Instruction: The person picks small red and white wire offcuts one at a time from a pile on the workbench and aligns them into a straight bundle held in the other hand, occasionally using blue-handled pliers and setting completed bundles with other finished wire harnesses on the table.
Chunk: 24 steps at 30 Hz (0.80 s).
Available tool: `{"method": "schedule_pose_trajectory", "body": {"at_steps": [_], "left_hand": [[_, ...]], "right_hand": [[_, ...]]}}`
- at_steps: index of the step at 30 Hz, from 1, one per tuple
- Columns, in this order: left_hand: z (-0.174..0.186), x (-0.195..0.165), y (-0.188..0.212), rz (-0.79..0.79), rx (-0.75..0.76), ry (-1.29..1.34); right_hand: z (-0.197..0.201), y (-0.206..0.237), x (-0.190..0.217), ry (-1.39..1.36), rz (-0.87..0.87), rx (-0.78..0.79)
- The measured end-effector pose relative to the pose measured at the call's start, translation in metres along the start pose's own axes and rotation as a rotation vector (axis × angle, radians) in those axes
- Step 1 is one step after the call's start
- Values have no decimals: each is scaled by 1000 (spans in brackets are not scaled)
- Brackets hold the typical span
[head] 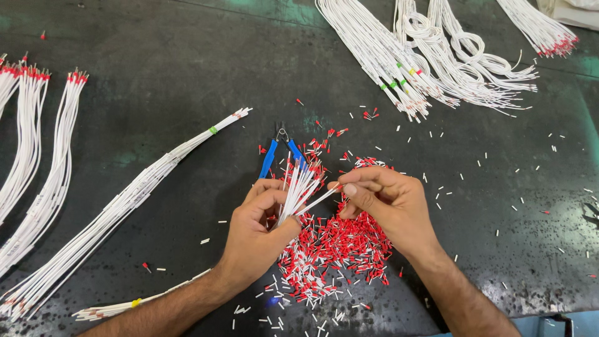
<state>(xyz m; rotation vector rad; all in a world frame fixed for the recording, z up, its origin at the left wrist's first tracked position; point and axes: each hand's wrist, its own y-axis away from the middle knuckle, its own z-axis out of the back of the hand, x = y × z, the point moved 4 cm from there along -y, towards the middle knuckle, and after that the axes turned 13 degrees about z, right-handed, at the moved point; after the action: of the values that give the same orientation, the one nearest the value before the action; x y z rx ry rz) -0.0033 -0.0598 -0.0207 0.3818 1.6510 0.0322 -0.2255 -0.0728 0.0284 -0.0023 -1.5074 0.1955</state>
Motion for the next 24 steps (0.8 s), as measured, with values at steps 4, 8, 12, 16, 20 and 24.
{"method": "schedule_pose_trajectory", "body": {"at_steps": [4,8,12,16,20,24], "left_hand": [[0,0,0,5,-4,3],[0,-1,0,0,-11,-25],[0,1,-1,3,-2,3],[0,2,-2,20,3,9],[-1,3,-2,46,32,32],[-1,2,-1,7,15,37]], "right_hand": [[0,-2,-5,-48,-29,38],[1,0,-5,-34,-29,93],[2,0,-9,-52,-44,123],[-1,1,-15,-32,-60,162],[-7,3,-9,18,3,141],[-21,0,7,358,95,156]]}}
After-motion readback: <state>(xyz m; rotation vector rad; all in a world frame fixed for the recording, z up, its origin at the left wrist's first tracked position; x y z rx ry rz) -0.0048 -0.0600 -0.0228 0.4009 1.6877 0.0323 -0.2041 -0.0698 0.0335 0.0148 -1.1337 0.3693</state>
